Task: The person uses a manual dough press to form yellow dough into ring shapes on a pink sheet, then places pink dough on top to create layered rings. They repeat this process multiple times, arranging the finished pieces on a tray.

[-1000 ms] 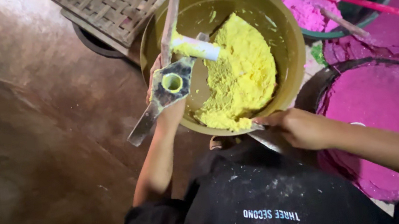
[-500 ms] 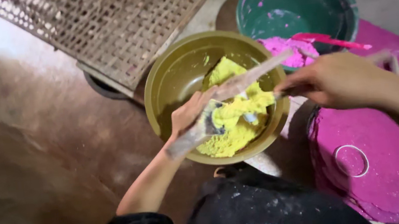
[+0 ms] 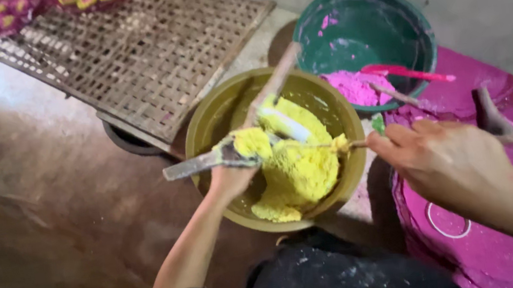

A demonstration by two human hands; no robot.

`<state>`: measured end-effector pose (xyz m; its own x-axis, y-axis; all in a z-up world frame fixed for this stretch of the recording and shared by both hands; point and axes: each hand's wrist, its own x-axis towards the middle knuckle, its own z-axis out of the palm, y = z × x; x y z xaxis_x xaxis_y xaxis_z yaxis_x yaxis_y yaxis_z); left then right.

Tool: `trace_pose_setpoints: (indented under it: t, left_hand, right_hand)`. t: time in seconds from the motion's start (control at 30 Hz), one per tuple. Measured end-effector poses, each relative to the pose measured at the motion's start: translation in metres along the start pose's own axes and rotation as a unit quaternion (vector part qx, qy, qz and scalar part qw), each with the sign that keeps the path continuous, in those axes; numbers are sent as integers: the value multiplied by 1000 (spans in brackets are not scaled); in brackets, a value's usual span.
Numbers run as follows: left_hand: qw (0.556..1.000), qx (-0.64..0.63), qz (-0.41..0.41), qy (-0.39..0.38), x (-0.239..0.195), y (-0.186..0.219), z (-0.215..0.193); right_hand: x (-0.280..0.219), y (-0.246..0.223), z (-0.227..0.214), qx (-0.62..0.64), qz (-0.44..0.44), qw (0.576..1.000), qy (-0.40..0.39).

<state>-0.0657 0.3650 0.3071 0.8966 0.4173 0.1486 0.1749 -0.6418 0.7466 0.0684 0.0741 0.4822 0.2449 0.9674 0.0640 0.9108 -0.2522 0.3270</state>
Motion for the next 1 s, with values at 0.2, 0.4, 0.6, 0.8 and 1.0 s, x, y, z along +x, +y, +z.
trace_pose_setpoints:
  t: [0.2,0.4,0.6,0.8,1.0]
  left_hand:
    - [982,-4,190,-12,-3,-4,38]
    - [995,23,29,-91,-6,-15,44]
    - [966,16,255,45,-4,-13,9]
    - [995,60,75,-35,-1,8,34]
    - [992,97,-16,77,11,-3,14]
  right_hand:
    - [46,-35,7,-56,-107,993,-6]
    - [49,-52,-8,50,-121,989,-63]
    - [14,-25,-9,-23,-52,996,-71]
    - [48,-72,49,-102,-105,988,-39]
    - [-1,-19,36,190,86,978,-4]
